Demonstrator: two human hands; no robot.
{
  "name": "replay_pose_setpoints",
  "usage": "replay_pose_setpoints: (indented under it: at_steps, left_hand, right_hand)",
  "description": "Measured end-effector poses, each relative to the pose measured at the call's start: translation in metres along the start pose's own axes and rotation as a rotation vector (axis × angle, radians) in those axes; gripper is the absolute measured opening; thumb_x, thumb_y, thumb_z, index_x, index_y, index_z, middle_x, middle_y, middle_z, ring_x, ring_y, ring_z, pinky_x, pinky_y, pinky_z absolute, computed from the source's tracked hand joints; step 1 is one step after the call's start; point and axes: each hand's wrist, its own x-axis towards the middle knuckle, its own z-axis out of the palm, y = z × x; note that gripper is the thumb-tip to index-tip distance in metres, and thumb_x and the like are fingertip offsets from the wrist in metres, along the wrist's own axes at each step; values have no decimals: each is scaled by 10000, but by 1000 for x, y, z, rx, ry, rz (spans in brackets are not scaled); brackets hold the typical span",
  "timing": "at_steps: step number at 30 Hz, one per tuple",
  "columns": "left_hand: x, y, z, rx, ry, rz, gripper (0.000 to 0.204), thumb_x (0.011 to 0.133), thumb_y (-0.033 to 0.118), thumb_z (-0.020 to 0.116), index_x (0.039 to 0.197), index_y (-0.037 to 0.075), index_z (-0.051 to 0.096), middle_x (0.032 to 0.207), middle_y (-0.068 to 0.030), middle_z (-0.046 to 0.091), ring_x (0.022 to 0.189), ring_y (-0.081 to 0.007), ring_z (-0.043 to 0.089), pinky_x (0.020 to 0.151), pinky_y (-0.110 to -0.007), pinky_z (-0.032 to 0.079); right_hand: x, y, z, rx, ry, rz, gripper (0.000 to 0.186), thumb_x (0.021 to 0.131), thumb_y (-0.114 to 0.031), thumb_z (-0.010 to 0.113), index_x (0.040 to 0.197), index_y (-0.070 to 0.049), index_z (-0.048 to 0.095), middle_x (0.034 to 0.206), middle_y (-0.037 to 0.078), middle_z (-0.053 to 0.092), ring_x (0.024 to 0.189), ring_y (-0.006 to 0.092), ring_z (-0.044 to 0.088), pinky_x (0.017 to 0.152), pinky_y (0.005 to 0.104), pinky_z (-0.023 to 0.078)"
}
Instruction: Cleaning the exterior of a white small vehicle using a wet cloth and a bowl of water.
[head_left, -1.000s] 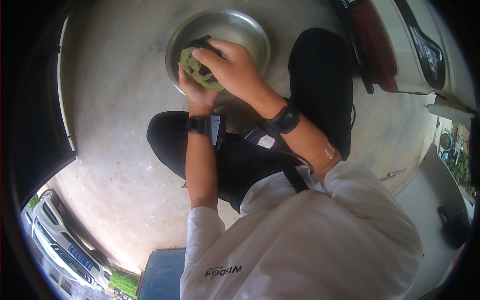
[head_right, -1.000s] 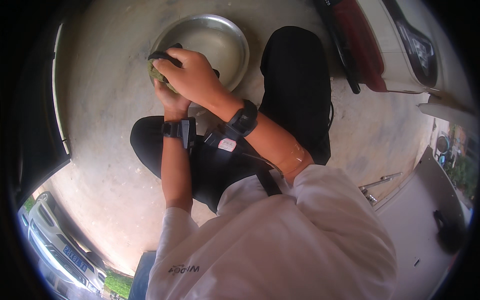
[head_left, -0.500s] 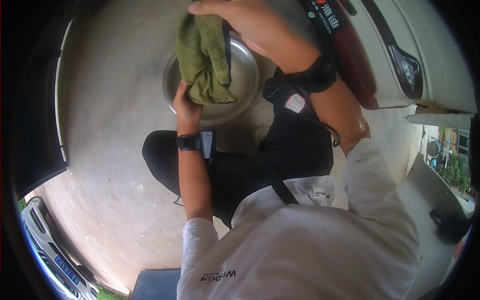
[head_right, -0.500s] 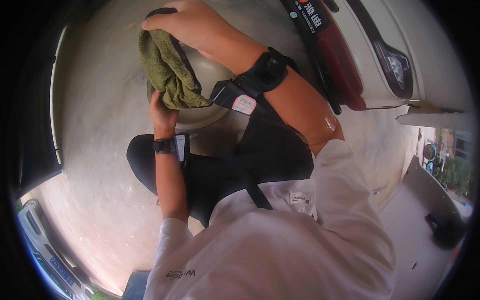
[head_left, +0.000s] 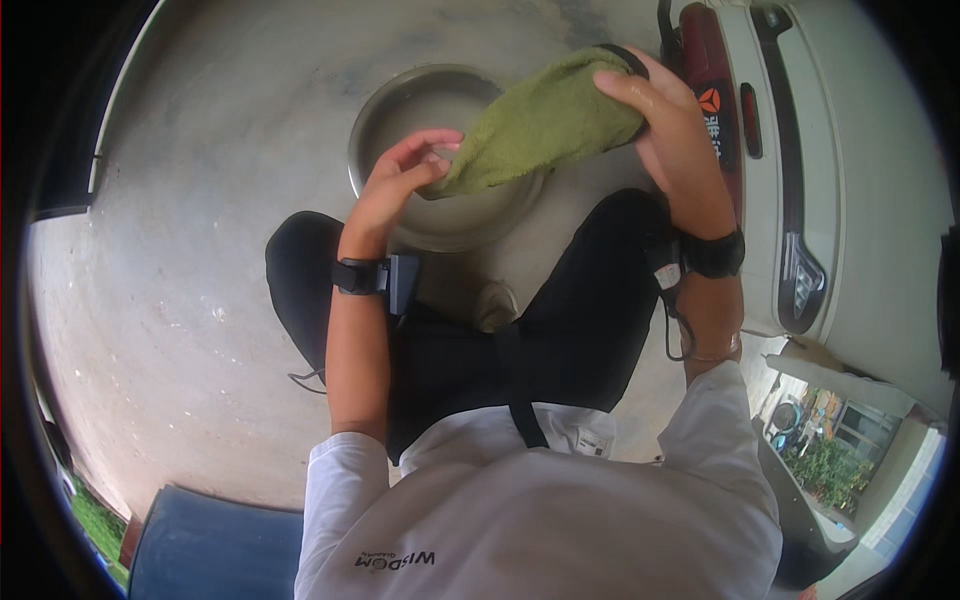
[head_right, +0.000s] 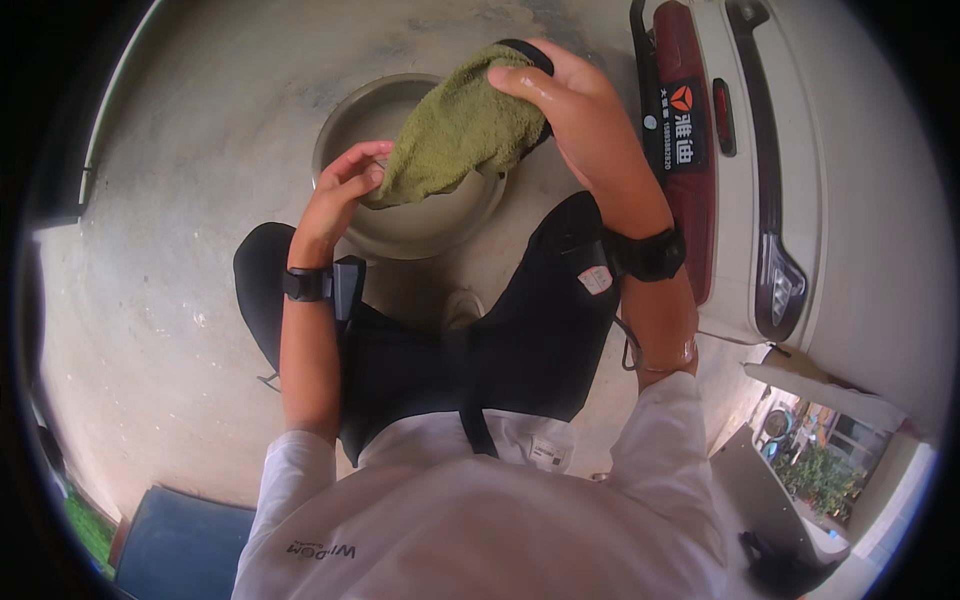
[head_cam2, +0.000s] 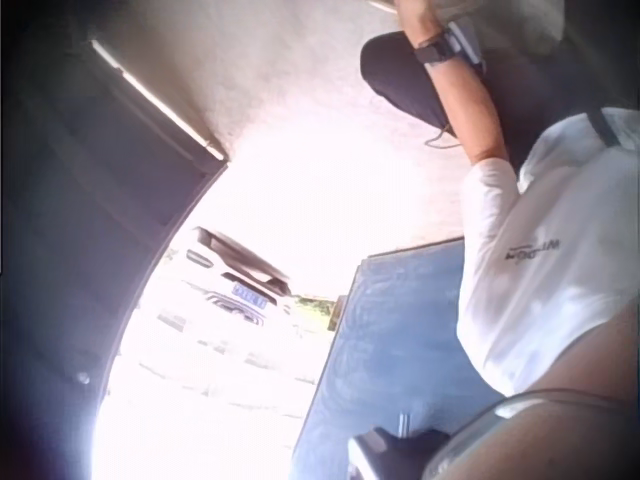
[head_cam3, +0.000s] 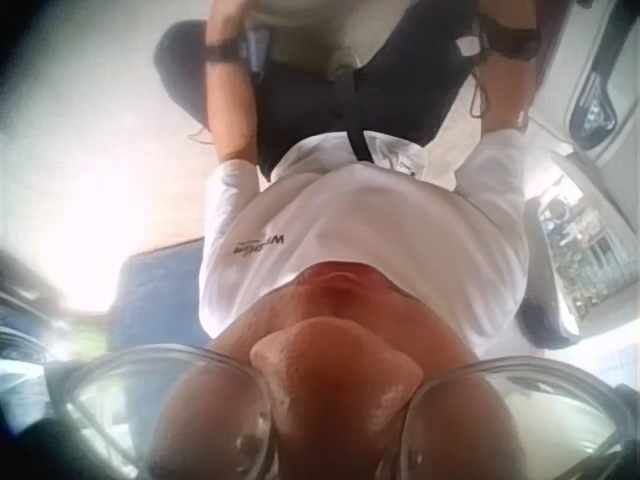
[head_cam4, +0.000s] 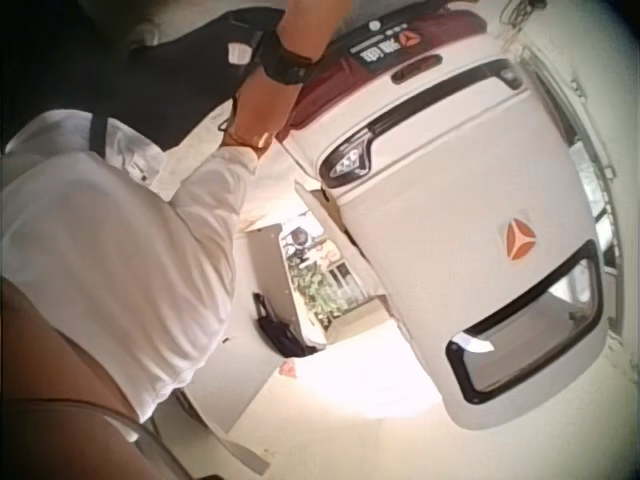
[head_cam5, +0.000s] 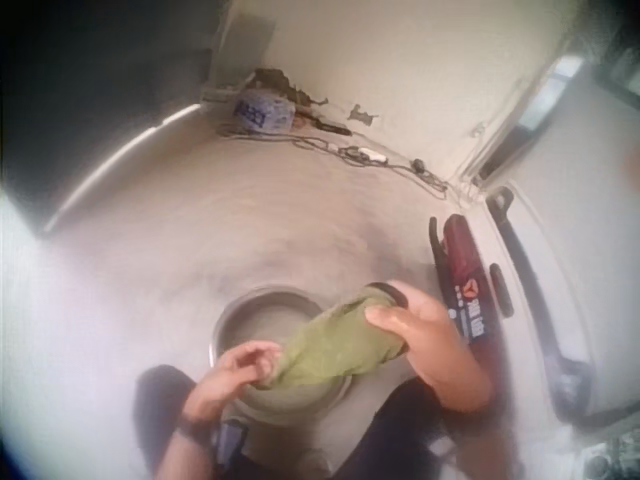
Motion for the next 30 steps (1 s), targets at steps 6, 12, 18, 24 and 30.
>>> replay_pose_setpoints:
  at_steps: [6, 12, 18, 24, 30]
  left_hand:
    - [0, 3, 1, 107, -248, -323, 384, 808, 147, 635, 1163, 30, 547, 1083, -17, 576, 961, -89, 531, 878, -240, 394]
    - [-3, 8, 5, 57, -182, -268, 282, 798, 225, 668, 1004, 40, 617, 842, -2, 590, 840, -76, 523, 728, -223, 412]
    - [9, -1, 4, 600, 384, 453, 229, 759, 224, 680, 752, 31, 557, 786, -48, 579, 812, -195, 516, 750, -296, 399]
    - [8, 4, 2, 874, 558, 625, 306, 706, 274, 706, 727, 14, 547, 712, -96, 541, 720, -279, 476, 692, -350, 385]
    - [-3, 24, 9, 561, 506, -9, 340, 741, 327, 715, 698, 37, 543, 609, -9, 507, 578, -132, 476, 533, -289, 387]
  right_hand:
    - [-4, -17, 9, -552, 9, 32, 172, 844, -161, 627, 919, -13, 583, 761, -22, 552, 724, 43, 489, 640, 189, 396]
    - [-9, -30, -3, -522, -201, -25, 144, 848, -138, 620, 905, -14, 575, 791, -16, 550, 740, 44, 488, 663, 192, 396]
    - [-3, -17, -6, -305, 56, 22, 139, 865, -101, 591, 943, 10, 560, 856, 16, 591, 793, 66, 537, 719, 213, 423]
    - [-1, -6, -10, -4, 214, 80, 197, 868, -113, 577, 1010, 22, 563, 900, 43, 616, 824, 117, 579, 758, 236, 438]
    - [9, 8, -31, 229, 200, 32, 220, 890, -102, 505, 1073, 18, 529, 1040, 104, 576, 984, 195, 545, 870, 314, 410]
